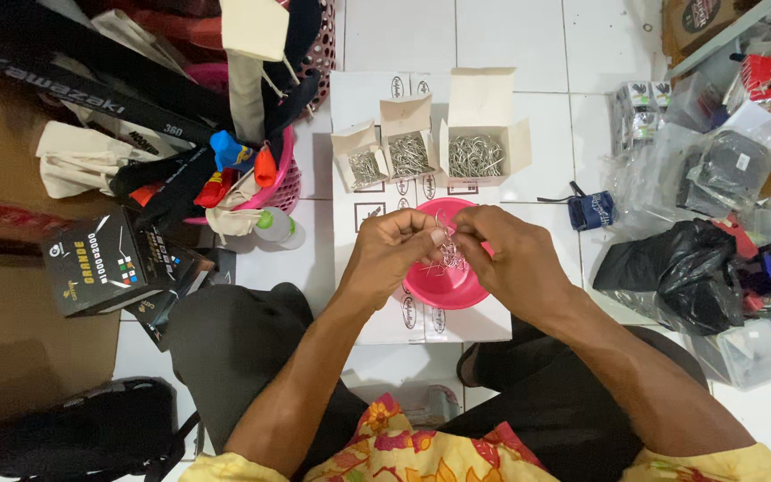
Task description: The person sits on the floor and assembles keychains by attaching small metal rings to larger split rings using their hands. They pick rings from a pink bowl and place the assembled keychains into small cardboard boxes.
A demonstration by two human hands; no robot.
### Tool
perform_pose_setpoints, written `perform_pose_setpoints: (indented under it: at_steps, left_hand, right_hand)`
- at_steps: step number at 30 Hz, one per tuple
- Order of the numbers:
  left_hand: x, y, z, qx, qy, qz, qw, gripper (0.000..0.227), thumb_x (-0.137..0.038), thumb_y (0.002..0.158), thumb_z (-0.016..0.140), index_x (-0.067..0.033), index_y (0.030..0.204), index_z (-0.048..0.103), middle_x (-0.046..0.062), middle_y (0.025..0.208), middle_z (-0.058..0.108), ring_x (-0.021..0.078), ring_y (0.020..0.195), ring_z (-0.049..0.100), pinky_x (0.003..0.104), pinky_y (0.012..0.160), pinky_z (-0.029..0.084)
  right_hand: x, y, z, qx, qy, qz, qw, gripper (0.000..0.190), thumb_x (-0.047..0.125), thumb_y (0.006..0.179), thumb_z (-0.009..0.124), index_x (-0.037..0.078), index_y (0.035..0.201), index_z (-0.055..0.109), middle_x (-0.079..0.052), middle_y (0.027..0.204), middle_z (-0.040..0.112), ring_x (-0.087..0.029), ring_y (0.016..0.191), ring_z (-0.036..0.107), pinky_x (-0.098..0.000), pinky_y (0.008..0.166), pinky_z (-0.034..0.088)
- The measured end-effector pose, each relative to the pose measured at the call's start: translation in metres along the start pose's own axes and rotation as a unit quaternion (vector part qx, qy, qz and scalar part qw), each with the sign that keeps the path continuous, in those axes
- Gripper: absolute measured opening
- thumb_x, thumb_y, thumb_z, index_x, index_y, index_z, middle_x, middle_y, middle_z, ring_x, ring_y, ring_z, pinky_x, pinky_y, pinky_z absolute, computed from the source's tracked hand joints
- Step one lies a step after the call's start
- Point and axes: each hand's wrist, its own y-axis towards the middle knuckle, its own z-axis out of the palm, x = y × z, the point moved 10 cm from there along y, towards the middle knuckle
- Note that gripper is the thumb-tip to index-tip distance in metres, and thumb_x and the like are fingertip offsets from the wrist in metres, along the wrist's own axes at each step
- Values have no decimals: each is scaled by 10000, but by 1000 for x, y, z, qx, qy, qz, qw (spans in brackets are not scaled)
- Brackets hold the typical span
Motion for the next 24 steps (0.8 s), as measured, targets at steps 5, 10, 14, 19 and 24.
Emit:
perform_pose_setpoints:
  at_steps: [5, 10, 14, 19, 24]
  left_hand:
    - [-7, -3, 0, -2, -15, -7, 1000, 214, -144, 900, 793, 43, 987, 733, 133, 798, 735, 154, 719, 745, 225, 629, 590]
    - [-7, -1, -2, -14, -2, 0, 1000, 216, -142, 899, 794, 42, 991, 728, 127, 791, 727, 148, 710, 740, 215, 619, 582]
    - [-21, -1, -6, -35, 41, 50, 997, 96, -75, 902, 750, 11, 938, 728, 88, 705, 682, 98, 671, 661, 213, 605, 537]
    - [-44, -5, -11, -62, 49, 113, 990, 42, -44, 926, 704, -15, 953, 715, 64, 690, 646, 71, 682, 588, 210, 605, 498]
    - [-76, -16, -10, -82, 54, 155, 983, 32, -9, 923, 694, -14, 946, 715, 77, 722, 658, 77, 698, 589, 220, 632, 501]
  right_hand:
    - [13, -3, 4, -22, -155, -87, 984, 98, 56, 964, 708, 48, 1060, 696, -107, 901, 735, -294, 838, 769, -371, 701, 634]
    - [27, -8, 11, -42, -222, -136, 965, 86, 128, 1018, 647, 92, 1078, 698, -54, 934, 717, -242, 882, 759, -318, 735, 616]
    - [23, 0, -2, -25, -39, -28, 999, 139, 87, 940, 744, 53, 1073, 720, -115, 897, 747, -283, 834, 778, -361, 730, 630]
    - [0, 4, -2, 2, 189, 123, 974, 149, 84, 975, 670, 7, 1090, 727, -144, 817, 751, -161, 757, 712, -357, 731, 634]
    - [-24, -1, 29, 31, 418, 253, 872, 119, 42, 931, 692, -75, 945, 672, -135, 749, 631, -154, 574, 679, -416, 702, 672]
